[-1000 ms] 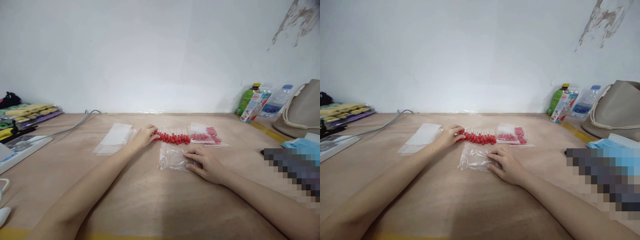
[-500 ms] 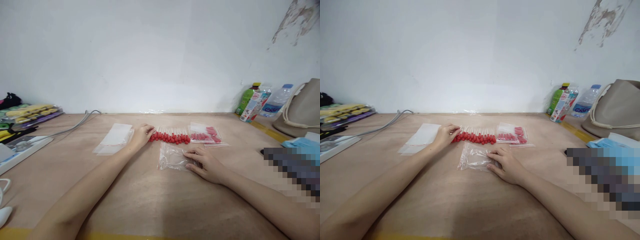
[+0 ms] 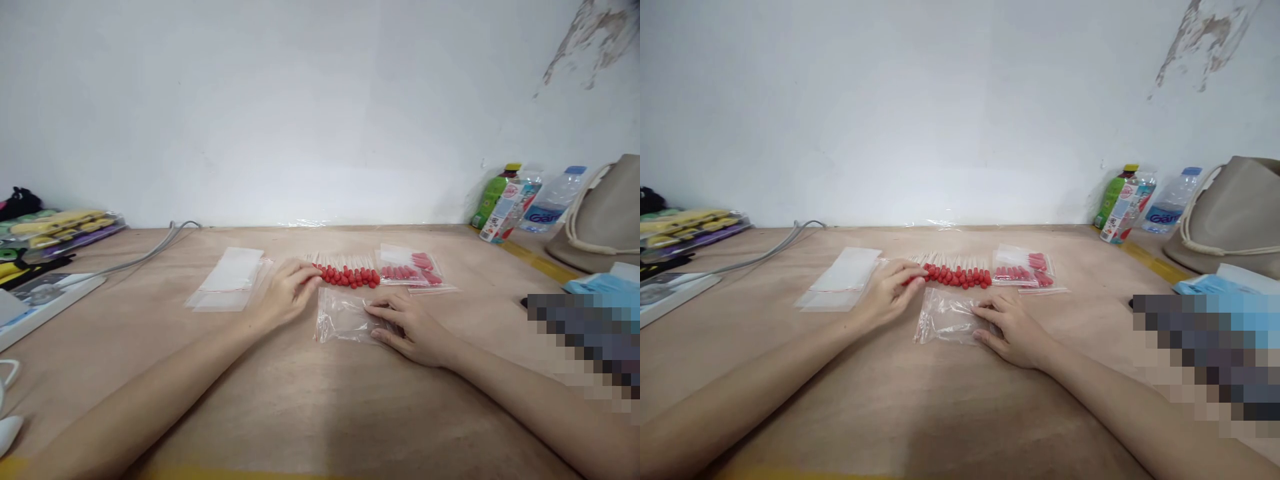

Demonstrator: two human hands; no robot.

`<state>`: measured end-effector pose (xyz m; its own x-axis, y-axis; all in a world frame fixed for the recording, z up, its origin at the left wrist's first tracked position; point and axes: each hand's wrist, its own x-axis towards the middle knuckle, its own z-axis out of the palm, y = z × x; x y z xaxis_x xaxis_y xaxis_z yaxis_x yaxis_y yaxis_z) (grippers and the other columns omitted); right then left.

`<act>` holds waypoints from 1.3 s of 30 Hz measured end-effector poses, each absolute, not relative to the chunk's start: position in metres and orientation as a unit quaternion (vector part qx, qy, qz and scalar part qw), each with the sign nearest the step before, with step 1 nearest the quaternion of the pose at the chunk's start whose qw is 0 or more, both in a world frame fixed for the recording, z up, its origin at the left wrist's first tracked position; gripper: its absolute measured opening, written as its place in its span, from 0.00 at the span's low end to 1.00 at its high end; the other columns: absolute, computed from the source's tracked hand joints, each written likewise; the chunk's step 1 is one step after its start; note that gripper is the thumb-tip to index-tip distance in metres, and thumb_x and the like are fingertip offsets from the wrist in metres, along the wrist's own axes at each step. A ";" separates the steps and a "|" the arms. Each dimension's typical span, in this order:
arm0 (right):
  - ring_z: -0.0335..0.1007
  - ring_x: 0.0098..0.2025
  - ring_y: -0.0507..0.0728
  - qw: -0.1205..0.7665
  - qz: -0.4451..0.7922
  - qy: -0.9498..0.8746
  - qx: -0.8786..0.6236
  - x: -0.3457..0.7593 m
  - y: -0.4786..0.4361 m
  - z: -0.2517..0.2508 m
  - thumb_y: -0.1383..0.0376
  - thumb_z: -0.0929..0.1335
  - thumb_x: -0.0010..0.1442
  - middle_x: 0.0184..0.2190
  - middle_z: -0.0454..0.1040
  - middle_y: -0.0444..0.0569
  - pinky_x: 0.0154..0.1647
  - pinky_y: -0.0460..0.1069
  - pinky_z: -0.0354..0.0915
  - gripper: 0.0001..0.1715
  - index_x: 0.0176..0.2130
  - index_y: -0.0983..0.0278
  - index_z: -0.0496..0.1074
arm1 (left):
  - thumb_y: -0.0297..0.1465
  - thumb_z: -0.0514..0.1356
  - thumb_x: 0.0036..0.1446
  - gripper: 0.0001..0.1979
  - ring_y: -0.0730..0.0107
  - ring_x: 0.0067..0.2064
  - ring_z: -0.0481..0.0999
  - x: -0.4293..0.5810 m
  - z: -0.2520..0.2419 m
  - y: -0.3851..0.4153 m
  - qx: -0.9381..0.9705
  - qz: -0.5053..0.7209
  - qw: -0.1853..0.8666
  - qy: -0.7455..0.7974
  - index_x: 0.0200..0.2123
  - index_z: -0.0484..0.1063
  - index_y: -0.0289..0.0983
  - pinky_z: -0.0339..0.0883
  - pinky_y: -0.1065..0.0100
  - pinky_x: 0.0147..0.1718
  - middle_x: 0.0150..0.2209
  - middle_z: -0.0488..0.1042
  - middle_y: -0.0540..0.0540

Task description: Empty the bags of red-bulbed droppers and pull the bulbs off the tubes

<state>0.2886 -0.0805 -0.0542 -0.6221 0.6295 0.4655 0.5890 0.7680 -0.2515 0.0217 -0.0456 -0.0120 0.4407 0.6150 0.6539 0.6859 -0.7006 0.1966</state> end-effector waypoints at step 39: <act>0.65 0.47 0.63 0.241 -0.091 -0.698 -0.668 0.347 0.010 -0.043 0.57 0.63 0.53 0.45 0.71 0.53 0.45 0.56 0.60 0.21 0.43 0.64 0.73 | 0.48 0.62 0.43 0.25 0.68 0.33 0.68 0.009 -0.037 -0.085 -0.788 -0.246 -0.177 -0.536 0.39 0.66 0.37 0.63 0.67 0.31 0.37 0.68 0.46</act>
<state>0.3469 0.0095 -0.0426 0.0079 0.8893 0.4572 0.9765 0.0917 -0.1951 0.0088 -0.0852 -0.0370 0.3040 0.9320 0.1973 0.7574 -0.3621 0.5434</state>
